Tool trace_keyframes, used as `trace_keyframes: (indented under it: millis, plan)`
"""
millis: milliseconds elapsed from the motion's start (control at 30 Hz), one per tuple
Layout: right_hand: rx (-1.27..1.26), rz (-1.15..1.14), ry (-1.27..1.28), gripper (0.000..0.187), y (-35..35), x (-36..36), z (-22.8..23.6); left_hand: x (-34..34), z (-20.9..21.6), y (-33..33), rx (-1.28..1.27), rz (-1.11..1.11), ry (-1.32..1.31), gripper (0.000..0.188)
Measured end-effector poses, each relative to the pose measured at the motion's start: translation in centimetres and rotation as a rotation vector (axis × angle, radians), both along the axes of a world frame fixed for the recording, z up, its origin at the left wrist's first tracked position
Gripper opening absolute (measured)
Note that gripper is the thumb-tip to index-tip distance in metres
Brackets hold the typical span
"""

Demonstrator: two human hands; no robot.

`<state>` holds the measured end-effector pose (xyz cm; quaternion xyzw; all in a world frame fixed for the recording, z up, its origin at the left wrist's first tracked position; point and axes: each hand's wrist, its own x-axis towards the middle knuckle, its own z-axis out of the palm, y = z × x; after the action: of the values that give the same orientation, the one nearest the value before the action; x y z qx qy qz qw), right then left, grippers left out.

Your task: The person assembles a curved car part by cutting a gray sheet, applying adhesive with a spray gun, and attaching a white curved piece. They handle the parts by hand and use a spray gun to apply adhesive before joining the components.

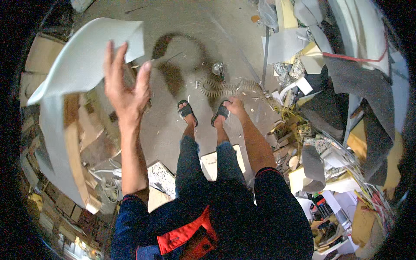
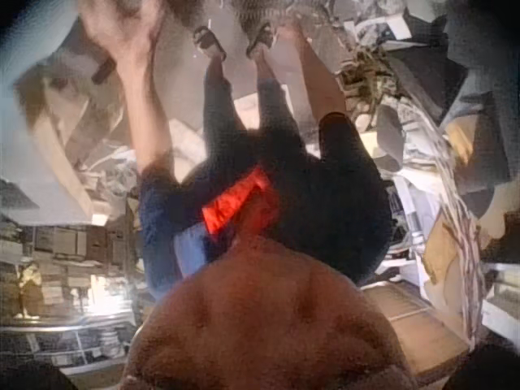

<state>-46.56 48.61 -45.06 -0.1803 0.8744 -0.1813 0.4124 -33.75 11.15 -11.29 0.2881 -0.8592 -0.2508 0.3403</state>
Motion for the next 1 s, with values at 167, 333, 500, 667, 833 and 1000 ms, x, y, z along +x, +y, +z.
trace_keyframes:
  millis: [167, 333, 500, 667, 833, 1000]
  plan:
    - [0.055, -0.265, -0.241, 0.075, 1.0, -2.0, -13.6, 0.0, -10.1, 3.6, -0.209, -0.015, 0.028, 0.061]
    - [0.11, -0.187, 0.014, 0.088, -1.2, -3.5, -23.9, 9.3, -22.7, 19.9, 0.523, -0.02, -0.566, 0.072]
    - [0.102, -0.206, 0.023, 0.068, -3.3, -5.4, -31.4, 20.6, -27.3, 32.8, 0.856, 0.029, -0.996, 0.076]
    - [0.057, -0.25, 0.133, 0.043, -2.9, -5.6, -32.8, 24.6, -29.8, 36.8, 0.748, 0.057, -1.075, 0.077]
    - [-0.123, -0.141, -0.145, 0.05, -2.4, -6.1, -24.3, 24.0, -30.4, 37.7, 0.885, 0.169, -1.109, 0.082]
    - [-0.457, -0.132, -0.398, 0.054, -2.0, -1.0, -9.3, 23.5, -29.5, 38.0, 0.905, 0.344, -0.947, 0.077]
